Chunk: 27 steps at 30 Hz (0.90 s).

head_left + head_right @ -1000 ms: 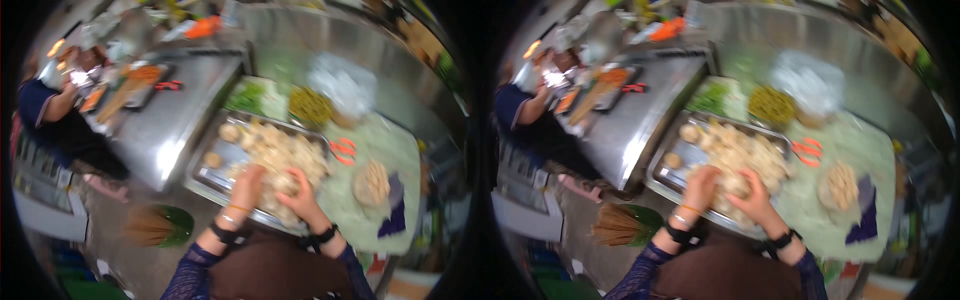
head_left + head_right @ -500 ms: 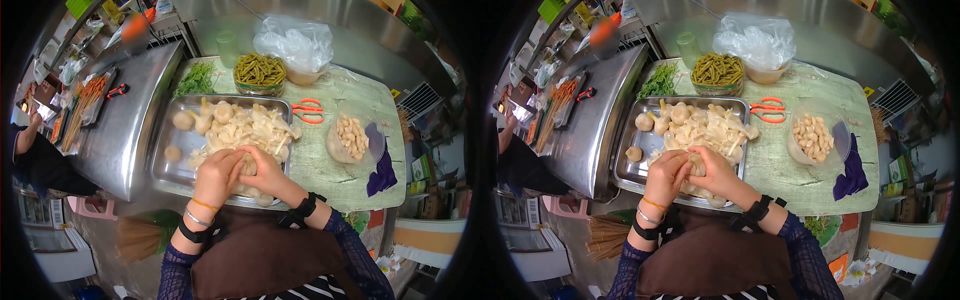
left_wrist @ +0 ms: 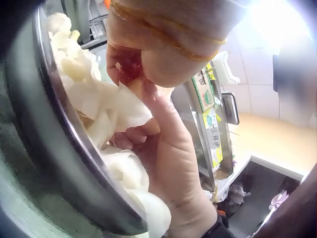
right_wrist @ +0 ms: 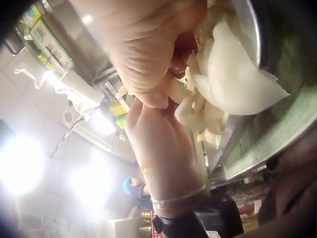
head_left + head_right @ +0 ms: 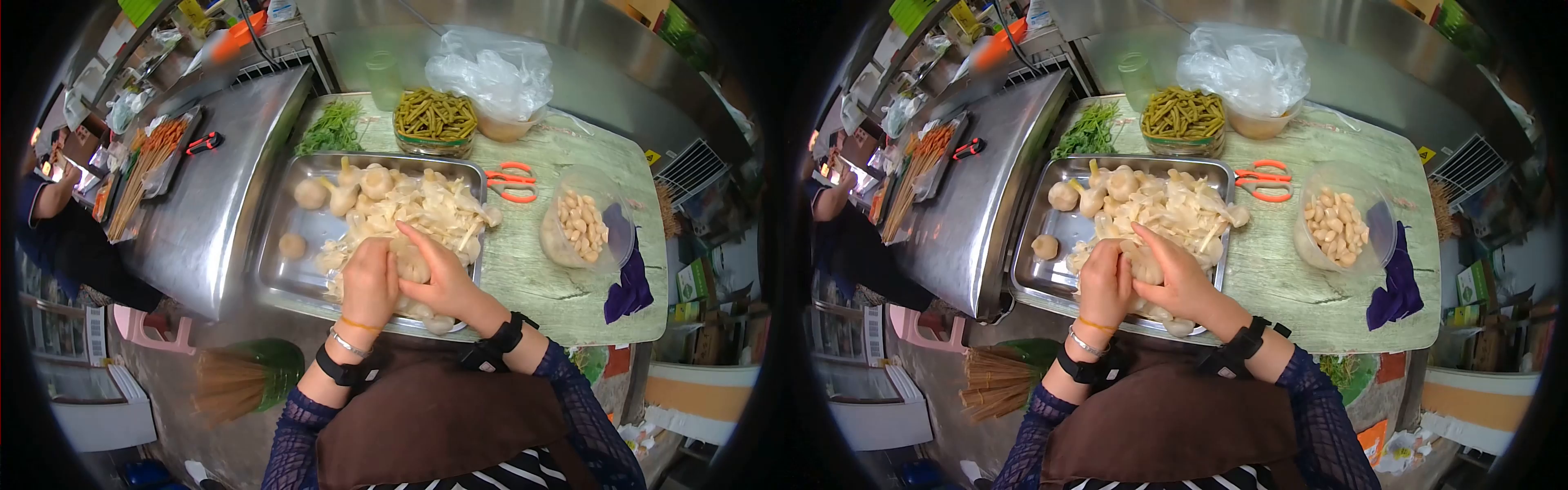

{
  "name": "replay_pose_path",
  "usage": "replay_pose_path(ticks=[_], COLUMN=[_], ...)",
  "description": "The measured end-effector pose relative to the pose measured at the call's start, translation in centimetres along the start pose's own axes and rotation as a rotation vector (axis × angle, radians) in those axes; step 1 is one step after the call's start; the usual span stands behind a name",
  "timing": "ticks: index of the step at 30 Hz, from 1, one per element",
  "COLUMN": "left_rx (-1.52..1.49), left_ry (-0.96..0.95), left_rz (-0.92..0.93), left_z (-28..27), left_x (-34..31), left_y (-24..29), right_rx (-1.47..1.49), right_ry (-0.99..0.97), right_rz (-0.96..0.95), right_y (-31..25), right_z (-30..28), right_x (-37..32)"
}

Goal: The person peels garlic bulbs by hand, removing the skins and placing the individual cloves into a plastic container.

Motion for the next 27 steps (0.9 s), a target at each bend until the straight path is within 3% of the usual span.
replay_pose_path(ticks=[4,9,11,13,15,17,20,23,27], left_rx=[-0.059,-0.295,-0.441,-0.264,-0.182,-0.146,-0.099,-0.162,-0.286], left_ry=[-0.022,-0.191,-0.233,-0.261,-0.058,0.045,0.039,0.014,0.081], left_rz=[-0.085,-0.438,-0.676,-0.441,-0.271,-0.245,-0.039,0.009,-0.127], left_z=[-0.4,0.6,0.4,0.4,0.0,-1.6,-1.2,-0.1,0.7], left_x=[0.0,-1.4,-1.6,-1.2,-0.9,-0.7,-1.0,-1.6,-1.6], left_y=[-0.1,-3.0,-2.8,-3.0,-1.6,-0.5,-0.8,-0.7,-0.5], right_rx=[0.060,0.095,0.086,0.060,0.059,0.083,0.039,0.074,0.261], right_ry=[-0.058,-0.120,-0.161,-0.172,-0.091,-0.025,-0.050,-0.068,0.067], right_rz=[0.013,0.059,0.051,0.073,0.094,0.105,0.202,0.190,0.179], right_y=[-0.3,-1.1,-1.2,-0.7,-1.2,-1.0,0.2,0.5,-0.4], right_z=[-0.4,-0.7,-0.6,-0.5,0.2,0.5,0.4,0.5,0.7], right_x=[0.1,-0.1,-0.4,-0.3,-0.2,0.0,-0.5,-0.3,-0.7])
Point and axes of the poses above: each hand's wrist, its own x-axis towards the middle knuckle, its own z-axis out of the palm, y = z × x, the point moved 2 cm from there along x, towards the middle knuckle, and after that the axes turned 3 degrees about z, right-handed, at the moved point
